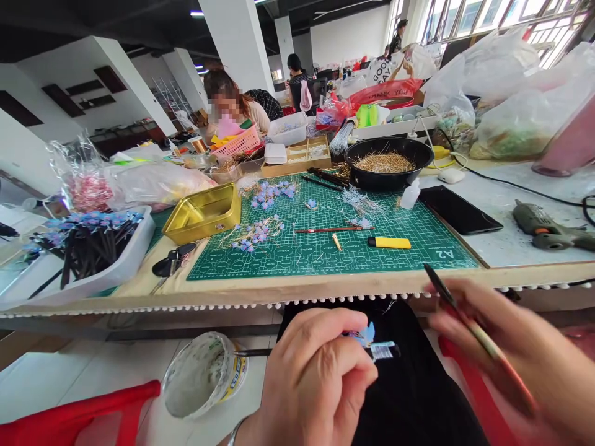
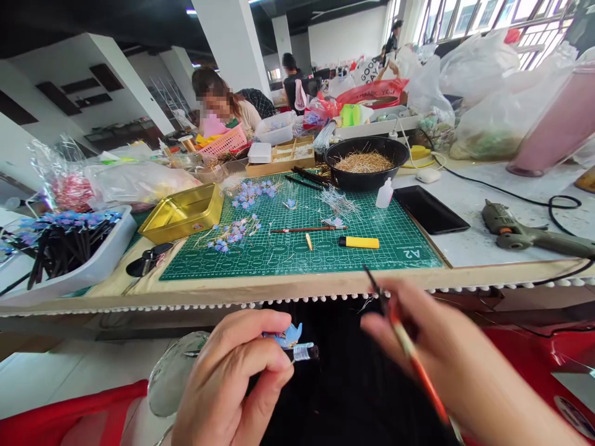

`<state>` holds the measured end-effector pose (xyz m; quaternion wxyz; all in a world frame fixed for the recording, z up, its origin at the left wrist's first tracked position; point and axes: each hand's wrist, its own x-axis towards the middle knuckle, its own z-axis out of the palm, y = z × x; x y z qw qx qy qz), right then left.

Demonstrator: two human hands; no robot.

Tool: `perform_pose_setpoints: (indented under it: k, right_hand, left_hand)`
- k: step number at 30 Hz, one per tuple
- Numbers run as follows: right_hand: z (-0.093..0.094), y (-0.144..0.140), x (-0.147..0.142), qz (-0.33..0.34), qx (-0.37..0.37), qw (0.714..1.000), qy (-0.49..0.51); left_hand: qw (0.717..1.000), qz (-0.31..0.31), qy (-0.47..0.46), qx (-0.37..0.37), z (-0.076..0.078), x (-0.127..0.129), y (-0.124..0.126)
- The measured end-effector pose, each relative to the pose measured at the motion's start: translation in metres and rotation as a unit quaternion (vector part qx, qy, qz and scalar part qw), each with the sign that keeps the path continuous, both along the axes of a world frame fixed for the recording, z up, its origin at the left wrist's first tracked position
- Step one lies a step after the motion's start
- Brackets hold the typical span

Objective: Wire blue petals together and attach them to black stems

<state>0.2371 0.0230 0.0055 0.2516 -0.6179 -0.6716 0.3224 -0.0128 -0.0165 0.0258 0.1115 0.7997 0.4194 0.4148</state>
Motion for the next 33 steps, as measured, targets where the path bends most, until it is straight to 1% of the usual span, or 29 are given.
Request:
perform_pose_setpoints:
  k: [1, 2, 4, 6, 7, 9, 11, 13, 14, 15, 16, 17, 19, 20, 22, 24, 27, 29, 30, 31, 32, 33]
  right_hand:
    - [0.002, 0.019, 0.007, -0.034, 0.007, 0.994, -0.1]
    - [0.004, 0.039, 0.015, -0.058, 0.004, 0.981, -0.187]
    - [0.003, 0.075, 0.03, -0.08, 0.005, 0.956, -0.281]
    - [0.001, 0.1, 0.043, -0.074, 0.013, 0.942, -0.328]
    - [0.001, 0.108, 0.047, -0.063, 0.021, 0.938, -0.34]
    - [0.002, 0.114, 0.049, -0.031, 0.051, 0.936, -0.346]
    - [0.006, 0.107, 0.042, -0.003, 0.1, 0.937, -0.333]
    - [0.012, 0.085, 0.026, 0.022, 0.151, 0.94, -0.306]
    - [0.015, 0.07, 0.015, 0.045, 0.164, 0.945, -0.279]
    - [0.018, 0.054, 0.004, 0.072, 0.164, 0.953, -0.244]
    - [0.021, 0.038, -0.008, 0.117, 0.148, 0.962, -0.199]
    - [0.022, 0.022, -0.02, 0.169, 0.106, 0.974, -0.11]
    - [0.023, -0.001, -0.042, 0.2, 0.059, 0.978, -0.007]
    - [0.022, -0.008, -0.05, 0.197, 0.044, 0.979, 0.027]
    - [0.017, -0.014, -0.062, 0.169, 0.03, 0.983, 0.058]
    - [0.009, -0.014, -0.069, 0.145, 0.0, 0.986, 0.082]
    - [-0.002, -0.011, -0.077, 0.123, -0.046, 0.985, 0.111]
    - [-0.007, -0.009, -0.084, 0.113, -0.062, 0.984, 0.125]
    - [-0.009, -0.008, -0.087, 0.104, -0.062, 0.984, 0.129]
    - [-0.01, -0.006, -0.091, 0.093, -0.057, 0.986, 0.129]
    - [-0.011, -0.004, -0.094, 0.083, -0.047, 0.988, 0.125]
    - [-0.011, -0.002, -0.096, 0.073, -0.037, 0.989, 0.12]
  left_hand:
    - [1.0, 0.002, -0.017, -0.022, 0.0, 0.0, 0.0]
    - [0.998, 0.006, -0.036, -0.045, 0.0, 0.0, 0.0]
    - [0.993, 0.012, -0.069, -0.092, 0.001, -0.001, 0.0]
    - [0.986, 0.009, -0.095, -0.134, 0.002, -0.001, 0.0]
    - [0.983, 0.006, -0.106, -0.15, 0.002, -0.002, 0.0]
    - [0.978, 0.004, -0.119, -0.168, 0.002, -0.004, 0.001]
    - [0.979, 0.0, -0.12, -0.166, 0.0, -0.005, 0.002]
    - [0.983, -0.005, -0.109, -0.149, -0.003, -0.006, 0.004]
    - [0.986, -0.007, -0.1, -0.135, -0.004, -0.005, 0.005]
    - [0.989, -0.007, -0.089, -0.122, -0.005, -0.005, 0.006]
    - [0.991, -0.008, -0.079, -0.107, -0.005, -0.004, 0.006]
    - [0.993, -0.01, -0.07, -0.093, -0.006, -0.003, 0.007]
    - [0.996, -0.017, -0.054, -0.072, -0.006, -0.001, 0.009]
    - [0.997, -0.02, -0.045, -0.064, -0.007, 0.0, 0.009]
    - [0.999, -0.018, -0.025, -0.045, -0.01, 0.0, 0.01]
    - [1.0, -0.001, 0.001, -0.01, -0.016, -0.002, 0.011]
    - [0.997, 0.024, 0.039, 0.066, -0.025, -0.005, 0.011]
    - [0.995, 0.007, 0.045, 0.089, -0.028, -0.007, 0.009]
    - [0.996, -0.016, 0.037, 0.085, -0.028, -0.008, 0.007]
    - [0.997, -0.043, 0.024, 0.058, -0.027, -0.01, 0.004]
    - [0.998, -0.069, 0.003, 0.016, -0.027, -0.011, 0.002]
    - [0.995, -0.091, -0.021, -0.043, -0.027, -0.015, 0.0]
